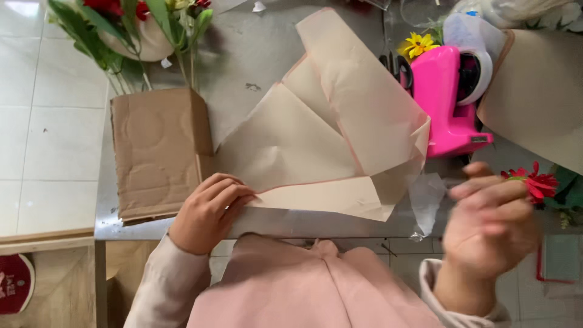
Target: The person prepares a bouquet by folding and creasing wrapping paper on a table, securing it with tape, and then placing a small bundle of artificial flowers with a decorative teddy bear into the paper wrap.
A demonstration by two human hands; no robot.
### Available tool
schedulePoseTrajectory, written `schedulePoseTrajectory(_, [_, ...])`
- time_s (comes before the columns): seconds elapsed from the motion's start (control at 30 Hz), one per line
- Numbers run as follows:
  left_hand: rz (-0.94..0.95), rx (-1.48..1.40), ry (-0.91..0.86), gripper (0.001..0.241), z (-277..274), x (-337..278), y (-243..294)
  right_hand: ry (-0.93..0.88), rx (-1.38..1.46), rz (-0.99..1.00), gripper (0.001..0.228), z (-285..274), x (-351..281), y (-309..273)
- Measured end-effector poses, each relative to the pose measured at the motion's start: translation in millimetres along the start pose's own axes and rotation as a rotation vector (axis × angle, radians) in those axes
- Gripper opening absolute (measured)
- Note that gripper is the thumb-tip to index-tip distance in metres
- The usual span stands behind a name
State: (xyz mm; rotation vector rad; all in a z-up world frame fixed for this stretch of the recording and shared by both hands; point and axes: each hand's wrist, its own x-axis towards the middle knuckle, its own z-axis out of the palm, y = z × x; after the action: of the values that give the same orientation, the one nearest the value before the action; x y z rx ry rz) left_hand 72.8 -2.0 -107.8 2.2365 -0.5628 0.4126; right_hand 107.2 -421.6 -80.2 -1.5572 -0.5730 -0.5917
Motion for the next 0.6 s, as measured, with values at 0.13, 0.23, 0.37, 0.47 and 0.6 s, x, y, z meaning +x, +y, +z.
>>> schedulePoseTrajectory(0.13, [0.014,0.05,0.01,0.004,-14.1,12.5,-17.7,0.089,-0.142,0.164,0.05,-40.6,-11.5,26.9])
schedulePoseTrajectory(0.23, [0.013,0.122,0.012,0.004,-16.0,23.3,-22.1,-0.187,-0.326,0.387,0.056,-21.5,-25.3,15.6])
schedulePoseTrajectory(0.37, [0.01,0.162,0.024,0.003,-16.5,37.1,-25.4,-0.347,-0.44,0.572,0.062,-12.8,-33.3,13.2])
schedulePoseTrajectory(0.47, [0.027,0.212,0.055,0.002,-13.8,45.0,-37.0,-0.33,-0.527,0.589,0.033,-5.1,-33.5,7.6])
schedulePoseTrajectory(0.6, [0.028,0.514,0.177,0.026,-4.5,62.3,-41.1,-0.199,-0.529,0.452,0.006,10.3,-36.7,7.2])
